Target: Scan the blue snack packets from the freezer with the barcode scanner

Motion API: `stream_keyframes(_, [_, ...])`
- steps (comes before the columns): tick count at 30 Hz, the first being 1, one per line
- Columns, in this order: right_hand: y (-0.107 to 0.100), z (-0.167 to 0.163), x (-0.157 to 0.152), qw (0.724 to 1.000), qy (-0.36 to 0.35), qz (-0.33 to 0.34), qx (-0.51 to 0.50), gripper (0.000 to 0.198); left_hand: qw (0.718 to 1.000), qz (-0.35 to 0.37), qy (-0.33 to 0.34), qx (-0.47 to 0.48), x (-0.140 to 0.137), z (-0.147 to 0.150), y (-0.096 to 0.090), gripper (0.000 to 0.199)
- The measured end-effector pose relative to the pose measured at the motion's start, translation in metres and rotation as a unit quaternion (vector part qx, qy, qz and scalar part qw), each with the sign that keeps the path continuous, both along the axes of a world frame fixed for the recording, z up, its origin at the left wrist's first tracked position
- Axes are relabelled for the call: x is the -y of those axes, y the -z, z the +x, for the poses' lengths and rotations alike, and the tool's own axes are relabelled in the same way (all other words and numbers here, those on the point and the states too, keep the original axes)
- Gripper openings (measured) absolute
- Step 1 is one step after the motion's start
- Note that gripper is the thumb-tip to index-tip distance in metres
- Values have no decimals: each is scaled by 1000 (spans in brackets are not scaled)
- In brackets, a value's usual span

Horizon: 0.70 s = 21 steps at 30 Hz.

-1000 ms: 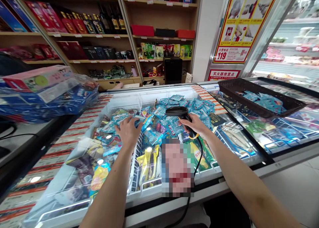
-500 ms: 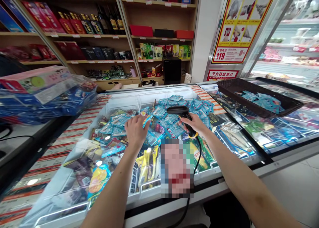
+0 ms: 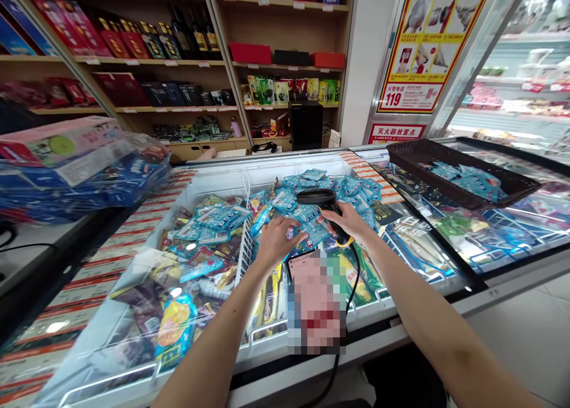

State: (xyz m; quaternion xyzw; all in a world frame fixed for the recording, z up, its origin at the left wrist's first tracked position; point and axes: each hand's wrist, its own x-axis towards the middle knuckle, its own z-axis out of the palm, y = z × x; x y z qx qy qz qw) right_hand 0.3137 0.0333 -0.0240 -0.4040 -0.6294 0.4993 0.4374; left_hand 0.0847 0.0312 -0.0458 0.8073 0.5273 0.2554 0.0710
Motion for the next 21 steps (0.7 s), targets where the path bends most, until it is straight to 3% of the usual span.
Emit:
stream_keyframes(5, [-3,1,2,1000,-6,1,10,36,998,-46,17,50,-5,-5,2,33])
stream_keyframes(8, [-4,1,3,1000,-9,2,9,35,984,-93,6,153,-9,-9,3,35])
stream_keyframes(13, [-3,1,3,1000,-16,0,11,36,901,-164,22,400,-11,-11,3,39])
stream_keyframes(21, [-1,1,2,1000,-4,-4,3,38,878,-150,-13,454,-9,-10,-2,38])
